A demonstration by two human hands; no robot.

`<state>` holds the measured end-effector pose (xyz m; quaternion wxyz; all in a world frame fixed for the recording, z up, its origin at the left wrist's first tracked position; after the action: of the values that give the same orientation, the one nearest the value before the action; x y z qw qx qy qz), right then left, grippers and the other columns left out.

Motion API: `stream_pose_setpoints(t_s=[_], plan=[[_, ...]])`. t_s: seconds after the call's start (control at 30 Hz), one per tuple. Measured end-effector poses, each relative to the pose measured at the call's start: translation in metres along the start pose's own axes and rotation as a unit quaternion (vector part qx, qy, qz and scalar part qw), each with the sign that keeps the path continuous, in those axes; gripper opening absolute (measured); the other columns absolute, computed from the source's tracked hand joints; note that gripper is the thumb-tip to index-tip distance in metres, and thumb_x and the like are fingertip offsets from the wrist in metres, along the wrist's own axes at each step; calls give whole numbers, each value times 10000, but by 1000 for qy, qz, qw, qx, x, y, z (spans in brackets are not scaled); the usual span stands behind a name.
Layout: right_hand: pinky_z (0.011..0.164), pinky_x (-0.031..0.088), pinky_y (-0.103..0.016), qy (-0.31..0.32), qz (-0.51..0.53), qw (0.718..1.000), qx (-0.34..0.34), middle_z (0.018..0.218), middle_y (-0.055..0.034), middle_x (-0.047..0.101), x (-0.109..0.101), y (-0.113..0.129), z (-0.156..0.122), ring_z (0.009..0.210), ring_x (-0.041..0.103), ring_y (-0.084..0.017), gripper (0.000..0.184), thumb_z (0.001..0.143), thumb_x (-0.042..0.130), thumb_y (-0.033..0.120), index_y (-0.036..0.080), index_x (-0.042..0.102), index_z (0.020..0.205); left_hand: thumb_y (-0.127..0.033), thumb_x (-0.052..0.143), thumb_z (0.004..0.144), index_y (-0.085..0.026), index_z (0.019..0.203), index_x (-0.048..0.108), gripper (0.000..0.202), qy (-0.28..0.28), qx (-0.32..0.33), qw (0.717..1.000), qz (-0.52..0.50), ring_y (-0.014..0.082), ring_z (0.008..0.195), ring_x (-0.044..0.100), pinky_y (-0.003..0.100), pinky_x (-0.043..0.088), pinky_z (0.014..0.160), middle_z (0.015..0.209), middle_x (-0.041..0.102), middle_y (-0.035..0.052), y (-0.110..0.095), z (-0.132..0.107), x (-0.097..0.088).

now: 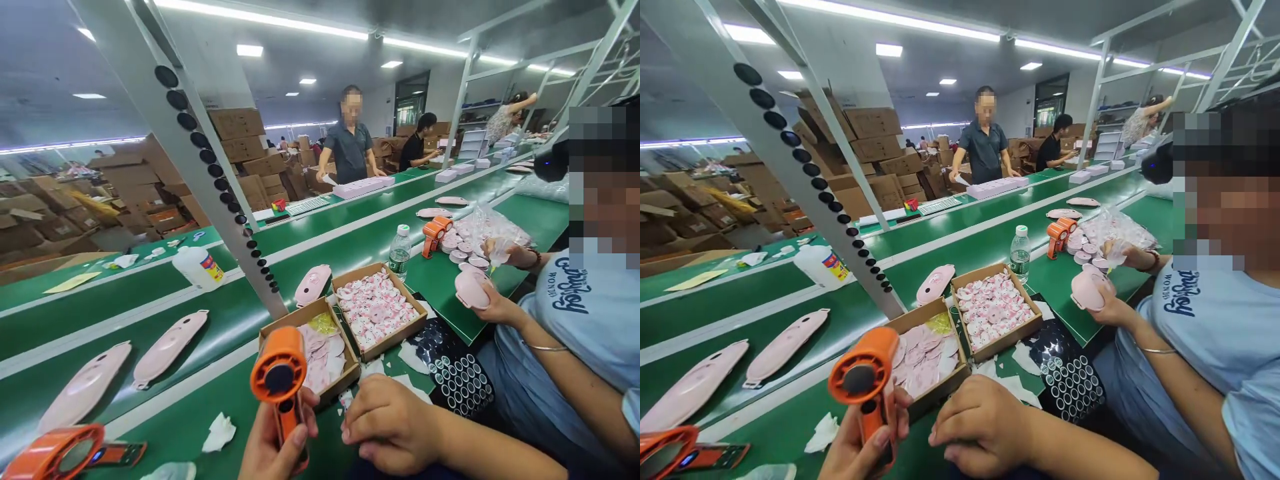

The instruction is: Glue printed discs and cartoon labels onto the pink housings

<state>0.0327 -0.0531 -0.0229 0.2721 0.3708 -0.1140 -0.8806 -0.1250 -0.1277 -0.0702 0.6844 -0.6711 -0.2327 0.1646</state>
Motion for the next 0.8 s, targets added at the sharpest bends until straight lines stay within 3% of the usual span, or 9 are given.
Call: stream_pose_setpoints(t_s=[0.23,0.37,0.63,0.8], plan=[[856,520,-301,-14,-2,999,47,1072,-75,734,-25,-16,21,1005,683,-171,263,954,554,300,221,591,1202,-597,807,702,-242,962,621,478,60,5,997,-51,138,608,523,281,427,582,876,623,32,4,29,23],[867,543,-314,10,10,998,62,1085,-78,727,-29,-27,34,998,680,-181,266,939,574,253,224,606,1201,-570,778,752,-241,1049,589,482,87,28,993,-69,139,638,545,271,438,593,934,624,40,0,39,25],[866,561,-325,30,27,996,77,1099,-89,722,-24,-36,35,1011,683,-191,277,940,567,222,221,616,1213,-520,778,775,-238,1068,569,457,92,34,992,-81,148,676,578,287,476,630,1008,631,55,-2,40,27],[854,572,-318,26,19,996,83,1087,-86,725,-28,-34,37,994,687,-185,261,924,575,200,211,623,1181,-443,794,789,-254,1111,564,439,99,35,991,-79,194,844,613,317,494,756,1059,646,61,-1,39,34]])
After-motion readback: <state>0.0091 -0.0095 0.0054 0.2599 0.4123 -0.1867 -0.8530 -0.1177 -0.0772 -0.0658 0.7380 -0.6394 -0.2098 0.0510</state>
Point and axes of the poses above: each hand's wrist, its own z-axis towards the middle knuckle, its own x-axis out of the palm, y = z × x, the point moved 8 cm from there along z, towards the middle knuckle
